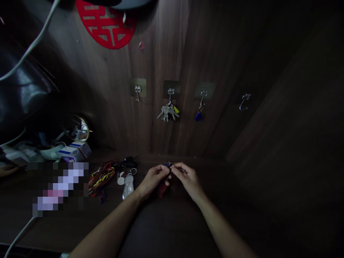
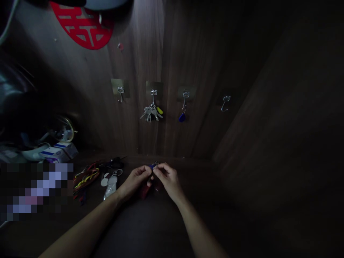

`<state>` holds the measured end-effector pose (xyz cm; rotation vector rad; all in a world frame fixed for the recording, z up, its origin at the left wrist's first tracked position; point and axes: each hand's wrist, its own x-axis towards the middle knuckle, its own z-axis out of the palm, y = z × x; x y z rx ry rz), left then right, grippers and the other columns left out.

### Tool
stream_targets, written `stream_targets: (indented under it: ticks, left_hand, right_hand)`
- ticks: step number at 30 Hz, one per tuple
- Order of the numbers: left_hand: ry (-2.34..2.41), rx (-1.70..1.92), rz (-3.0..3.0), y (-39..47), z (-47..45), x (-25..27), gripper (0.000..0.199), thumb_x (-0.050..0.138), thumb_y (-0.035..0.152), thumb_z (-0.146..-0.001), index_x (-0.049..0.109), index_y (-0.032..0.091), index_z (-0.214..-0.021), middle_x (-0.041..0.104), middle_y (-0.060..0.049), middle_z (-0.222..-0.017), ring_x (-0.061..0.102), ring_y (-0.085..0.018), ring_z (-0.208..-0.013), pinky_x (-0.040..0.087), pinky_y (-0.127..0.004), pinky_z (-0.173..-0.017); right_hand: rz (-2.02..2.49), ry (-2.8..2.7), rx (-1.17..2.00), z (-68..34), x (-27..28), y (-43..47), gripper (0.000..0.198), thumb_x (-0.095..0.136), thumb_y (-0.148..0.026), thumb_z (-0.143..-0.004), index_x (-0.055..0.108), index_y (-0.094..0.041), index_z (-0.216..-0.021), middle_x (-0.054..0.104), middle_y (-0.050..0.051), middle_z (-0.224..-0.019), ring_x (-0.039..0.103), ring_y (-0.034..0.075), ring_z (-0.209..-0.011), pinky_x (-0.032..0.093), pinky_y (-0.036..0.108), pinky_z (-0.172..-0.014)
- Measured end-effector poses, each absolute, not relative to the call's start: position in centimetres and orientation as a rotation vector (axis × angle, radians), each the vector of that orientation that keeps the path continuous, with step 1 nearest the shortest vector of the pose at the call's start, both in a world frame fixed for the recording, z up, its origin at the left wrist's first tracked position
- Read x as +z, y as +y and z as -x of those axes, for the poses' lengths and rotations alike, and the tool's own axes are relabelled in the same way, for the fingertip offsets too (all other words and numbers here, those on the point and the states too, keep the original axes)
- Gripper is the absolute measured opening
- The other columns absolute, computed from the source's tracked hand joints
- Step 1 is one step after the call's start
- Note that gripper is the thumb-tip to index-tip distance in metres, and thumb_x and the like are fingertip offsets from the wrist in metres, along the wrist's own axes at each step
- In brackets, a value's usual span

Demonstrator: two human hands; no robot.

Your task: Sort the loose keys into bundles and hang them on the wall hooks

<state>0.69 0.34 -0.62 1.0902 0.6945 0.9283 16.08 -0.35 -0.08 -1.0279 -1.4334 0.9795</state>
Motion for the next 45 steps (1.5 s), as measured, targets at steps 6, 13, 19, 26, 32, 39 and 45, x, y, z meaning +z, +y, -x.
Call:
stream_targets:
  ticks: [6,13,19,26,32,39,45]
  left_hand:
    - [0.647,0.897,-0.931,0.7,-0.8,-0.7,0.034,0.06,0.045,-0.077,0.059,0.013,-0.086,0.065,-0.004,-0.074,0.057,-0.009,-0.046,0.04,-0.016,-0.039]
    - [0.543,0.775,-0.811,0.6,-0.4,-0.8,0.033,0.055,0.036,-0.084,0.06,0.009,-0.102,0.067,-0.014,-0.092,0.066,-0.017,-0.068,0.051,-0.027,-0.06]
    - [0.502,0.73,-0.849,0.6,-0.5,-1.2,0.033,0.059,0.034,-0.081,0.061,0.012,-0.105,0.067,-0.013,-0.096,0.066,-0.016,-0.07,0.05,-0.027,-0.065]
    - [0.577,0.862,-0.902,0.5,-0.7,-1.0,0.026,0.073,0.033,-0.069,0.061,0.012,-0.08,0.065,-0.004,-0.081,0.061,-0.01,-0.064,0.047,-0.024,-0.066]
    - [0.619,0.982,-0.985,0.7,-0.6,-0.8,0.033,0.077,0.031,-0.063,0.065,0.012,-0.087,0.066,-0.002,-0.074,0.06,-0.011,-0.069,0.044,-0.023,-0.071]
    - [0.579,0.997,-0.991,0.7,-0.7,-1.2,0.038,0.077,0.028,-0.062,0.064,0.013,-0.094,0.066,-0.003,-0.077,0.06,-0.012,-0.071,0.044,-0.028,-0.076]
    - [0.757,1.014,-1.1,0.9,-0.8,-1.5,0.031,0.074,0.028,-0.064,0.065,0.013,-0.089,0.064,-0.001,-0.075,0.056,-0.01,-0.065,0.043,-0.023,-0.069]
  right_hand:
    - [1.043,-1.334,0.985,-16.0,-0.1,-0.2,0.027,0.064,-0.045,-0.072,0.064,-0.018,-0.075,0.062,0.0,-0.064,0.057,0.014,-0.061,0.044,0.023,-0.054]
    - [1.013,-1.148,1.0,-16.6,-0.2,0.3,0.026,0.066,-0.044,-0.07,0.065,-0.019,-0.076,0.065,0.002,-0.074,0.058,0.015,-0.067,0.044,0.023,-0.054]
    - [1.003,-1.218,1.019,-16.6,0.2,-0.2,0.023,0.067,-0.042,-0.07,0.068,-0.019,-0.075,0.068,0.002,-0.075,0.059,0.015,-0.067,0.045,0.025,-0.06]
    - [1.021,-1.234,0.967,-16.5,0.1,0.0,0.025,0.066,-0.044,-0.07,0.069,-0.02,-0.076,0.07,0.003,-0.078,0.062,0.019,-0.076,0.047,0.029,-0.068]
    - [1.044,-1.161,0.981,-16.7,-0.3,0.3,0.027,0.067,-0.045,-0.069,0.068,-0.02,-0.079,0.069,0.004,-0.08,0.062,0.02,-0.076,0.047,0.027,-0.06]
    - [1.02,-1.118,0.979,-16.9,-0.1,0.3,0.024,0.068,-0.043,-0.07,0.068,-0.02,-0.079,0.069,0.003,-0.076,0.061,0.016,-0.069,0.046,0.024,-0.056]
    - [1.039,-1.079,0.838,-17.9,1.4,0.7,0.025,0.068,-0.043,-0.069,0.067,-0.019,-0.077,0.066,0.002,-0.069,0.058,0.014,-0.058,0.045,0.025,-0.052]
